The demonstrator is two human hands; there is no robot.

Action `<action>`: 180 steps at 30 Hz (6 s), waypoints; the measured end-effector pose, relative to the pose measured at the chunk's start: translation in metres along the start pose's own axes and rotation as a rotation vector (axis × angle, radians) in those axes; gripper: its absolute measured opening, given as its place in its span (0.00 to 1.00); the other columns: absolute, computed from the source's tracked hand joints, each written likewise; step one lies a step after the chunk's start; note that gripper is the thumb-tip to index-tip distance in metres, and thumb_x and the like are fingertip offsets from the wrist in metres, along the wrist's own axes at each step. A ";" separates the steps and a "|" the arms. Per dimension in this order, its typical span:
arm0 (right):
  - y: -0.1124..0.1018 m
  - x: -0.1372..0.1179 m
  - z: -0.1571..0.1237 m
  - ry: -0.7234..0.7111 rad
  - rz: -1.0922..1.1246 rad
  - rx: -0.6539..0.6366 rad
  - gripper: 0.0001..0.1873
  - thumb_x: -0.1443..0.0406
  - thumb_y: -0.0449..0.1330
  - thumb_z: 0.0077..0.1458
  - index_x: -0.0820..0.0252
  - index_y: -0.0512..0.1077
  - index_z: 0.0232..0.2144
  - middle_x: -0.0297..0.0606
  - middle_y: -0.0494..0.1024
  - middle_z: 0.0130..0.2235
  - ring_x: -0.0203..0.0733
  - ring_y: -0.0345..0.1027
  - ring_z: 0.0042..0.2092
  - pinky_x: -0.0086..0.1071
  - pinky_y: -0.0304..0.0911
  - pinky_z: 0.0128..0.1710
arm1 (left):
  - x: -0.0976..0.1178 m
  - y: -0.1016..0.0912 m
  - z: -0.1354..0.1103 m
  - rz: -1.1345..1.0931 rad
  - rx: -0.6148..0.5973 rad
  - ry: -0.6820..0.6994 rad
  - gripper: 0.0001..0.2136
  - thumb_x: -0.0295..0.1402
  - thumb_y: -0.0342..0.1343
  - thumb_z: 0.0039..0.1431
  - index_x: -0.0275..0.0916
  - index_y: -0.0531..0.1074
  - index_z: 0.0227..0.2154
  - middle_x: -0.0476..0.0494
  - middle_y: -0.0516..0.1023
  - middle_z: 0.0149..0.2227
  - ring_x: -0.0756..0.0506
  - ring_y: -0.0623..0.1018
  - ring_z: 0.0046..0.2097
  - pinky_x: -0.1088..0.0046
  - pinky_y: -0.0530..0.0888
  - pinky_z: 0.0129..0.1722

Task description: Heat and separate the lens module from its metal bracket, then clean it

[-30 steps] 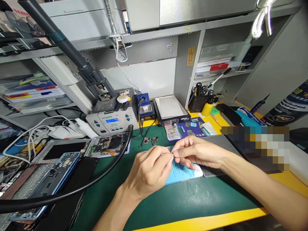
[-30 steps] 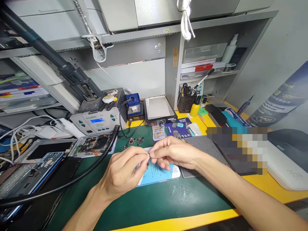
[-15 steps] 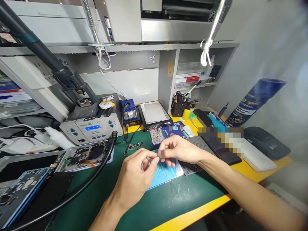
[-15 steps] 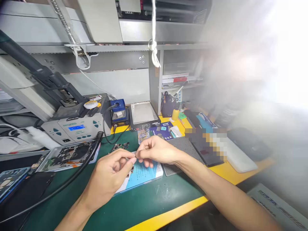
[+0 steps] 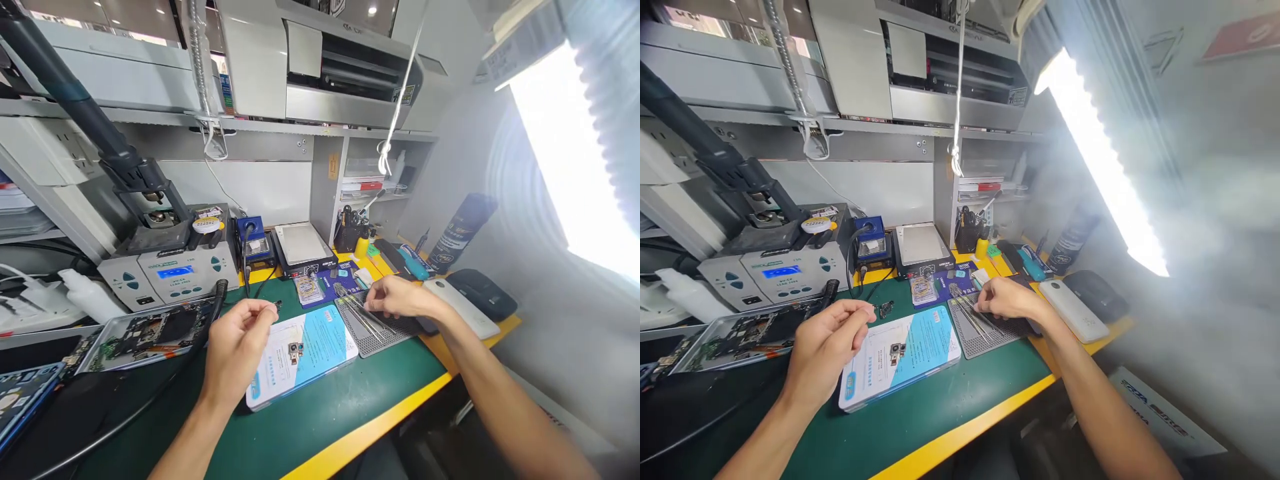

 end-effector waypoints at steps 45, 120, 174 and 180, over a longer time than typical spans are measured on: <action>0.056 -0.066 0.021 -0.076 1.166 -0.154 0.10 0.63 0.74 0.50 0.66 0.81 0.29 0.49 0.86 0.31 0.42 0.83 0.29 0.26 0.79 0.34 | 0.003 0.014 -0.003 -0.109 -0.181 -0.213 0.09 0.36 0.60 0.49 0.36 0.75 0.20 0.50 0.71 0.14 0.55 0.65 0.15 0.79 0.60 0.14; 0.056 -0.070 0.007 -0.072 1.101 -0.031 0.11 0.63 0.75 0.47 0.66 0.83 0.31 0.48 0.86 0.30 0.43 0.83 0.29 0.26 0.80 0.34 | 0.013 0.013 -0.010 -0.029 -0.284 -0.185 0.06 0.30 0.56 0.53 0.37 0.73 0.22 0.50 0.74 0.21 0.57 0.60 0.18 0.79 0.55 0.17; 0.064 -0.066 0.006 -0.124 0.777 -0.010 0.11 0.60 0.74 0.50 0.62 0.81 0.30 0.39 0.84 0.30 0.44 0.82 0.33 0.30 0.79 0.35 | 0.005 -0.007 -0.012 0.961 -0.482 0.252 0.05 0.38 0.55 0.61 0.46 0.70 0.37 0.51 0.73 0.39 0.45 0.74 0.36 0.66 0.66 0.35; 0.064 -0.062 0.006 -0.170 0.740 0.003 0.12 0.58 0.74 0.51 0.61 0.82 0.31 0.40 0.84 0.31 0.46 0.82 0.34 0.33 0.79 0.37 | 0.009 -0.005 -0.014 0.936 -0.490 0.302 0.05 0.35 0.53 0.62 0.47 0.72 0.39 0.52 0.72 0.38 0.46 0.73 0.36 0.66 0.67 0.37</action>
Point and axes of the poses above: each hand's wrist, its own z-axis towards the middle knuckle, its own y-axis out of the palm, x = y × z, the point moved 2 cm from there along z, towards the middle knuckle
